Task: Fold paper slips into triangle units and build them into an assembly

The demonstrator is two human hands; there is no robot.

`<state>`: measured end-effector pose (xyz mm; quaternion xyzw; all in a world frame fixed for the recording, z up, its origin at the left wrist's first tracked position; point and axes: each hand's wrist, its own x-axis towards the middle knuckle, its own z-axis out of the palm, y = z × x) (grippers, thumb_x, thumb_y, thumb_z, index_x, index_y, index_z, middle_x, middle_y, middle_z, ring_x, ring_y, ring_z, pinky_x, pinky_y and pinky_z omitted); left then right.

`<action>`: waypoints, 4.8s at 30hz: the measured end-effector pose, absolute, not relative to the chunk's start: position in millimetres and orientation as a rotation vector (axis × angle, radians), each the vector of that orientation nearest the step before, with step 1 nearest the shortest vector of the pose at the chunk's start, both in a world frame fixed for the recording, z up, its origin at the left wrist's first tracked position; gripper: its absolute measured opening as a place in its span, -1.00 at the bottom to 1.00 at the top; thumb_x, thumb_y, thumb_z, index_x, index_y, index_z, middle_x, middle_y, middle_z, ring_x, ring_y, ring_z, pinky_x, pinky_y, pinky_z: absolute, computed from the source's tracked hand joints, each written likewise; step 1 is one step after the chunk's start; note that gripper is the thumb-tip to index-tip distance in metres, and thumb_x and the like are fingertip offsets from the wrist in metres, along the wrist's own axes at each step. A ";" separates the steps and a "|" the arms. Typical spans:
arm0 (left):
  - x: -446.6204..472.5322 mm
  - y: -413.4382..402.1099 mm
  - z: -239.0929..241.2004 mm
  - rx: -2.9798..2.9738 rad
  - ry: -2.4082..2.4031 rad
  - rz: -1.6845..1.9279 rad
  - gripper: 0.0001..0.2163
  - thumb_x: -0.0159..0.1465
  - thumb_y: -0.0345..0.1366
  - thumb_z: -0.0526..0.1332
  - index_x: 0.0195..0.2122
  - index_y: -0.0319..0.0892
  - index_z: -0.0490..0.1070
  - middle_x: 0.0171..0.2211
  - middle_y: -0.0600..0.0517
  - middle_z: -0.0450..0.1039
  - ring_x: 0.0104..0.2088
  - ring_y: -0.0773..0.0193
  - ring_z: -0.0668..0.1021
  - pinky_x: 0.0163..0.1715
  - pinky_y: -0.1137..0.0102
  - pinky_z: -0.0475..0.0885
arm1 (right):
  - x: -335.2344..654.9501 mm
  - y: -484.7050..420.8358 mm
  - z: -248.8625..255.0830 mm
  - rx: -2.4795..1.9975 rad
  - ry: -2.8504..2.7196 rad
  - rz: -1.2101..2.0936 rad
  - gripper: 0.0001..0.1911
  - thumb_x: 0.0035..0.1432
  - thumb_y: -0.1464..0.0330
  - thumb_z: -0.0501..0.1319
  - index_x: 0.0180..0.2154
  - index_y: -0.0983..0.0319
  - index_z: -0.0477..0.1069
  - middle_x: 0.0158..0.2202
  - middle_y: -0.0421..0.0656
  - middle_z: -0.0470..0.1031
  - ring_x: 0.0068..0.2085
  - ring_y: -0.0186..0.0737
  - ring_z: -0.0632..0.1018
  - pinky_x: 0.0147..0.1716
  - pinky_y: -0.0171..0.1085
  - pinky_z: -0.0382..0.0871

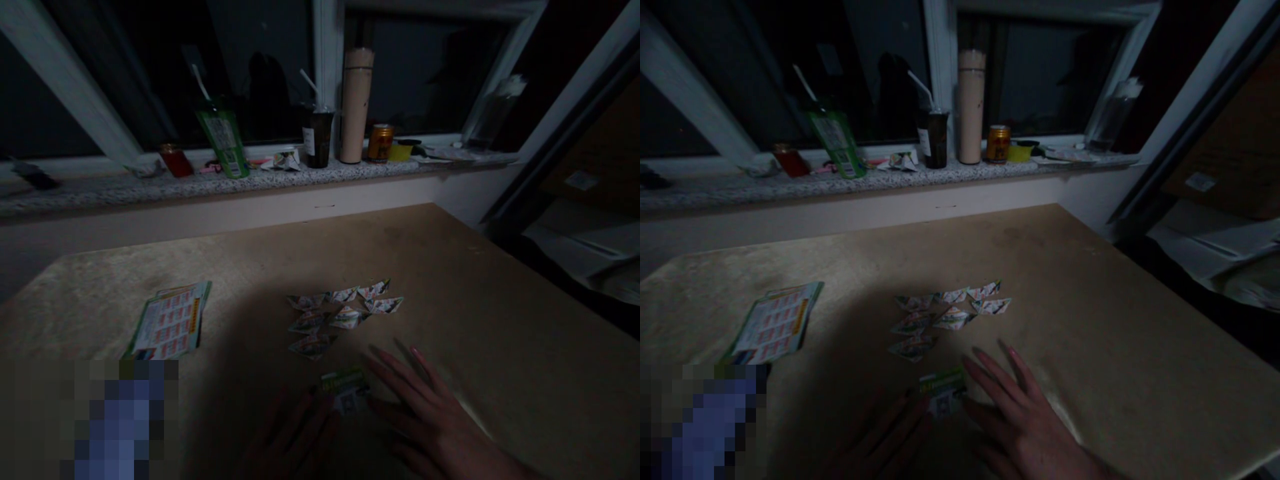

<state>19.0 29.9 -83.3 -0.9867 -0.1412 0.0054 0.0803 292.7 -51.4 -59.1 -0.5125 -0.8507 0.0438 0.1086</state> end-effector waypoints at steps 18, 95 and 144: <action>21.4 27.5 -72.1 -2.973 -0.447 0.147 -0.43 0.17 -0.54 0.08 0.24 -0.17 0.12 0.24 0.04 0.19 0.14 0.14 0.34 0.11 0.23 0.22 | 278.3 -46.8 -77.5 -1.212 -2.661 0.129 -0.43 0.28 0.43 0.03 0.28 0.30 -0.06 0.25 -0.14 0.17 0.28 -0.27 0.10 0.30 -0.12 -0.34; 37.5 41.1 -48.6 -3.451 -0.617 0.275 -0.30 0.22 -0.27 0.22 0.32 -0.19 -0.11 0.32 -0.14 -0.15 0.29 -0.02 0.03 0.21 0.04 0.04 | 274.3 -45.8 -66.8 -1.392 -2.575 0.559 -0.06 0.09 0.29 0.27 0.31 0.24 -0.27 0.32 -0.03 -0.11 0.29 -0.06 0.07 0.29 -0.03 -0.31; 10.2 42.1 -81.9 -3.425 -0.980 -0.387 -0.20 0.18 -0.40 0.11 0.33 0.01 -0.39 0.33 -0.03 -0.05 0.22 -0.02 0.21 0.14 0.11 0.24 | 264.6 3.5 -57.2 -1.314 -2.347 0.527 -0.47 0.14 0.22 0.24 0.13 0.18 0.26 0.03 -0.10 0.37 -0.01 -0.10 0.33 0.01 -0.13 0.14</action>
